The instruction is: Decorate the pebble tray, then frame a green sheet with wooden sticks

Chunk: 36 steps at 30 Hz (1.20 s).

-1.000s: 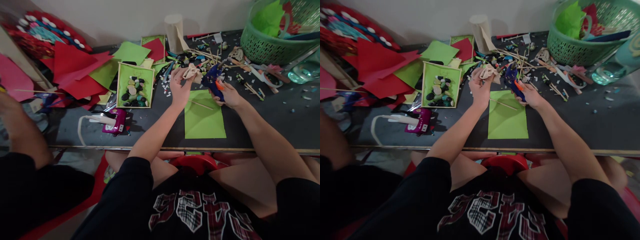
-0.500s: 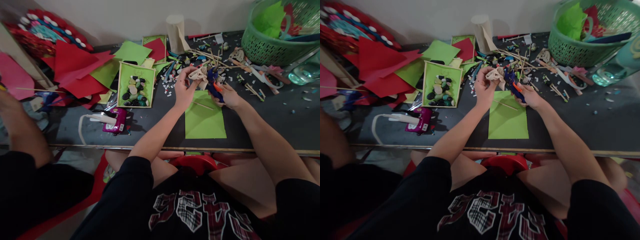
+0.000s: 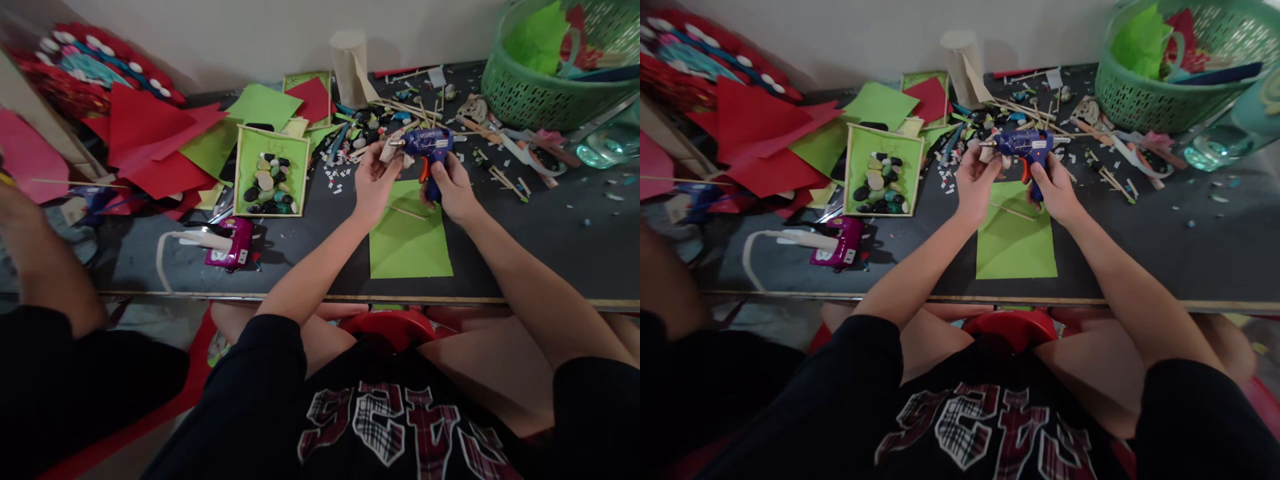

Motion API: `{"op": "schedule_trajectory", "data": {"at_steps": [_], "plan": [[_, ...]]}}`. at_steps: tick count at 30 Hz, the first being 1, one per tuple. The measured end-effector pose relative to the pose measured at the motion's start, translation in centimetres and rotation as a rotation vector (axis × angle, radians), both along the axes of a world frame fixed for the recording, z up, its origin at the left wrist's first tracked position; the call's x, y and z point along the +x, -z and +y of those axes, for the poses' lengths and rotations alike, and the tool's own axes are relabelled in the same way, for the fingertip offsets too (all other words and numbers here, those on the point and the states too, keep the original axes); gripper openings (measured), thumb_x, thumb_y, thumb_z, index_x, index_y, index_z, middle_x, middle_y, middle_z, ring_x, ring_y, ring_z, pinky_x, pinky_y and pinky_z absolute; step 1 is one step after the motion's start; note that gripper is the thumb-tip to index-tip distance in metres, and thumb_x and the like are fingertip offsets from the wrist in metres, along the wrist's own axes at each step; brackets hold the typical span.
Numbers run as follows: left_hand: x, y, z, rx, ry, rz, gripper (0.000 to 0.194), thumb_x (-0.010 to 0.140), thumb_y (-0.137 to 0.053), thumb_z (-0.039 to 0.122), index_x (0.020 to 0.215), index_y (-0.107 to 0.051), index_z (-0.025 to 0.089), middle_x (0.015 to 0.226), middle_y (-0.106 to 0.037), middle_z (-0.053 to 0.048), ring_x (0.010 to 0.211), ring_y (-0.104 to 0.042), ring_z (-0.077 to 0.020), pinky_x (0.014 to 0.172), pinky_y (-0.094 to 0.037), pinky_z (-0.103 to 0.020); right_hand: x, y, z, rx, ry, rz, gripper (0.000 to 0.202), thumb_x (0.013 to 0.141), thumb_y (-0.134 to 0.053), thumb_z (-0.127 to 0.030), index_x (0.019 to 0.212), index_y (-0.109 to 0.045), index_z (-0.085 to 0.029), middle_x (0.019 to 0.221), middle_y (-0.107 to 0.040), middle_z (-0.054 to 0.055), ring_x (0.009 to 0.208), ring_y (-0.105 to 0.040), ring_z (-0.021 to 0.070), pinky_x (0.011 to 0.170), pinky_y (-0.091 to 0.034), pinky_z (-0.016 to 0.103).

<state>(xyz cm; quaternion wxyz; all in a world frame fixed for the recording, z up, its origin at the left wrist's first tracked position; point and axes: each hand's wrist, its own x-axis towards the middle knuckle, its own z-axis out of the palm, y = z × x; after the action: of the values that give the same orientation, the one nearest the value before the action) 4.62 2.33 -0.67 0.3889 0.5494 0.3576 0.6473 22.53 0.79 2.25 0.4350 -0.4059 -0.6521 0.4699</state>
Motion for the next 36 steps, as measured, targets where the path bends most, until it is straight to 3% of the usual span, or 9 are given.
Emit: {"op": "schedule_trajectory", "data": {"at_steps": [5, 13, 18, 22, 27, 31, 36], "plan": [[0.5, -0.3, -0.8, 0.053, 0.094, 0.015, 0.061, 0.082, -0.072, 0.072, 0.124, -0.064, 0.028, 0.112, -0.071, -0.006, 0.112, -0.071, -0.0251, 0.101, -0.058, -0.047, 0.0, 0.3, -0.1, 0.044, 0.106, -0.026, 0.062, 0.085, -0.051, -0.086, 0.113, -0.046, -0.031, 0.082, -0.062, 0.003, 0.068, -0.069, 0.0198, 0.043, -0.041, 0.026], [-0.2, 0.5, -0.2, 0.077, -0.008, 0.145, 0.054, 0.083, -0.071, 0.071, 0.114, -0.066, 0.027, 0.101, -0.074, -0.005, 0.106, -0.073, -0.0243, 0.099, -0.059, -0.045, -0.4, 0.4, -0.5, 0.126, 0.207, -0.125, 0.061, 0.089, -0.049, -0.081, 0.121, -0.048, -0.03, 0.09, -0.066, 0.006, 0.066, -0.07, 0.0197, 0.046, -0.046, 0.029], [-0.1, 1.2, 0.3, 0.071, -0.004, 0.103, 0.062, 0.083, -0.069, 0.073, 0.127, -0.06, 0.03, 0.111, -0.072, -0.005, 0.117, -0.07, -0.0257, 0.104, -0.055, -0.046, -0.2, 0.8, -0.3, 0.15, 0.182, -0.158, 0.059, 0.093, -0.046, -0.078, 0.125, -0.045, -0.029, 0.09, -0.066, 0.006, 0.061, -0.069, 0.0161, 0.044, -0.045, 0.025], [0.2, 0.2, -0.5, -0.002, 0.03, 0.045, 0.066, 0.081, -0.069, 0.076, 0.126, -0.06, 0.028, 0.111, -0.071, -0.005, 0.119, -0.069, -0.0257, 0.107, -0.053, -0.046, -0.1, 0.9, -0.2, 0.155, 0.187, -0.172, 0.057, 0.094, -0.048, -0.076, 0.124, -0.045, -0.028, 0.086, -0.065, 0.004, 0.051, -0.064, 0.0116, 0.041, -0.043, 0.023], [0.4, -1.1, -1.4, -0.064, 0.036, -0.065, 0.059, 0.078, -0.071, 0.077, 0.109, -0.063, 0.027, 0.098, -0.073, -0.003, 0.096, -0.073, -0.0222, 0.098, -0.059, -0.045, 0.0, 0.8, -0.3, 0.156, 0.169, -0.166, 0.051, 0.096, -0.047, -0.073, 0.123, -0.045, -0.03, 0.086, -0.066, 0.004, 0.051, -0.063, 0.0108, 0.04, -0.042, 0.023], [0.4, -1.4, -1.5, -0.124, 0.036, -0.109, 0.047, 0.083, -0.077, 0.063, 0.104, -0.065, 0.024, 0.093, -0.073, -0.002, 0.094, -0.074, -0.0198, 0.099, -0.058, -0.042, 0.2, 0.8, -0.2, 0.15, 0.161, -0.17, 0.052, 0.096, -0.049, -0.073, 0.127, -0.044, -0.031, 0.092, -0.067, 0.006, 0.058, -0.068, 0.014, 0.042, -0.044, 0.024], [0.7, -2.1, -1.8, -0.237, 0.023, -0.234, 0.017, 0.089, -0.08, 0.028, 0.094, -0.064, 0.022, 0.079, -0.071, 0.002, 0.077, -0.071, -0.0161, 0.087, -0.062, -0.037, 0.4, 1.1, 0.0, 0.178, 0.176, -0.164, 0.052, 0.097, -0.045, -0.073, 0.13, -0.042, -0.032, 0.089, -0.067, 0.005, 0.063, -0.071, 0.0173, 0.045, -0.046, 0.027]]}}
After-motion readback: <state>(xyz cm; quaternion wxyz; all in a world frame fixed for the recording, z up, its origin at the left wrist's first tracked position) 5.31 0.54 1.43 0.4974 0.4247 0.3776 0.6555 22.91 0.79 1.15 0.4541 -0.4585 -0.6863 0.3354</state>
